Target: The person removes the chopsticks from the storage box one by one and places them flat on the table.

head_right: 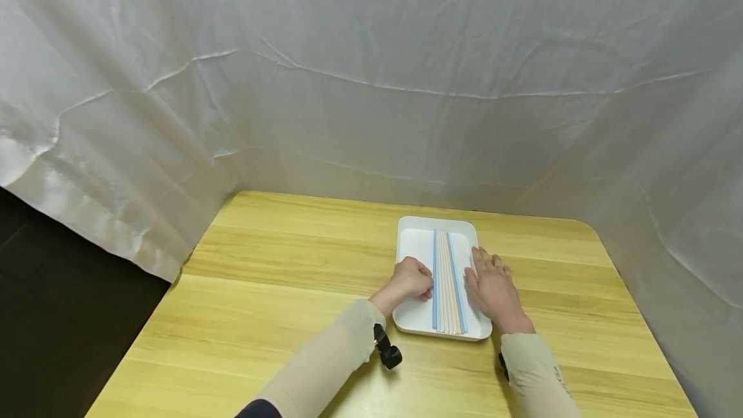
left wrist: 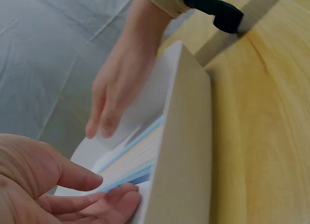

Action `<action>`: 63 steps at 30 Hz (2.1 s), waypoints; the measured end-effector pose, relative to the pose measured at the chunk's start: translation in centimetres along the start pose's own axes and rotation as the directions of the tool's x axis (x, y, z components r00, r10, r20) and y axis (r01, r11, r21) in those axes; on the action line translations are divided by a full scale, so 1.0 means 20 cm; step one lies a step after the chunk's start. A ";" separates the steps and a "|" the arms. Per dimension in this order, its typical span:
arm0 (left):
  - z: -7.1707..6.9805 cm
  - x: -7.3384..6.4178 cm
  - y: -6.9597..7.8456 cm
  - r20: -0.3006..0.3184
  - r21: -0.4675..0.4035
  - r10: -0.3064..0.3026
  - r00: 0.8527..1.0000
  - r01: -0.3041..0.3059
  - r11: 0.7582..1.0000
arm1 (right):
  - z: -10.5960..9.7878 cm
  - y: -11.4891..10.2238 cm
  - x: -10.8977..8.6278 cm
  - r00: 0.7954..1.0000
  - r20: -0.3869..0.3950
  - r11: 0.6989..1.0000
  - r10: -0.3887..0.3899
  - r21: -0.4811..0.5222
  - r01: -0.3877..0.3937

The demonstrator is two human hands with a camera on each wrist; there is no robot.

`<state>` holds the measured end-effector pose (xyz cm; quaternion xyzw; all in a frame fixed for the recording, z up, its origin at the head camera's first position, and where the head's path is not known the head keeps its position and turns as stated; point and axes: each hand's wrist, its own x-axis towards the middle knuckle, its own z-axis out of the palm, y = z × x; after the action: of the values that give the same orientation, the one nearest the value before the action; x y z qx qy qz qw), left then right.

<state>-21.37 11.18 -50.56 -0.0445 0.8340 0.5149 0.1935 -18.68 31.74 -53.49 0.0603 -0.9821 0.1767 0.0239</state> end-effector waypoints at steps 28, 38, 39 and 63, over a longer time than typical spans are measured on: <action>0.05 0.01 -0.03 -0.111 0.197 0.125 0.986 -0.101 0.975 | 0.01 0.00 0.01 1.000 0.016 1.000 0.011 0.003 -0.011; 0.05 0.00 -0.04 -0.089 0.253 0.204 0.975 -0.176 0.951 | 0.00 -0.01 0.00 1.000 0.021 1.000 0.008 0.003 -0.008; 0.05 -0.01 -0.04 -0.085 0.252 0.200 0.976 -0.173 0.952 | 0.00 -0.01 0.00 1.000 0.020 1.000 0.008 0.003 -0.008; 0.03 -0.03 -0.01 -0.091 0.263 0.189 0.978 -0.159 0.952 | 0.00 -0.01 0.00 1.000 0.005 1.000 0.004 0.010 -0.004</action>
<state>-20.49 11.54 -50.74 0.0249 0.9034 0.4154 0.1032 -18.60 31.58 -53.48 0.0590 -0.9814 0.1816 0.0207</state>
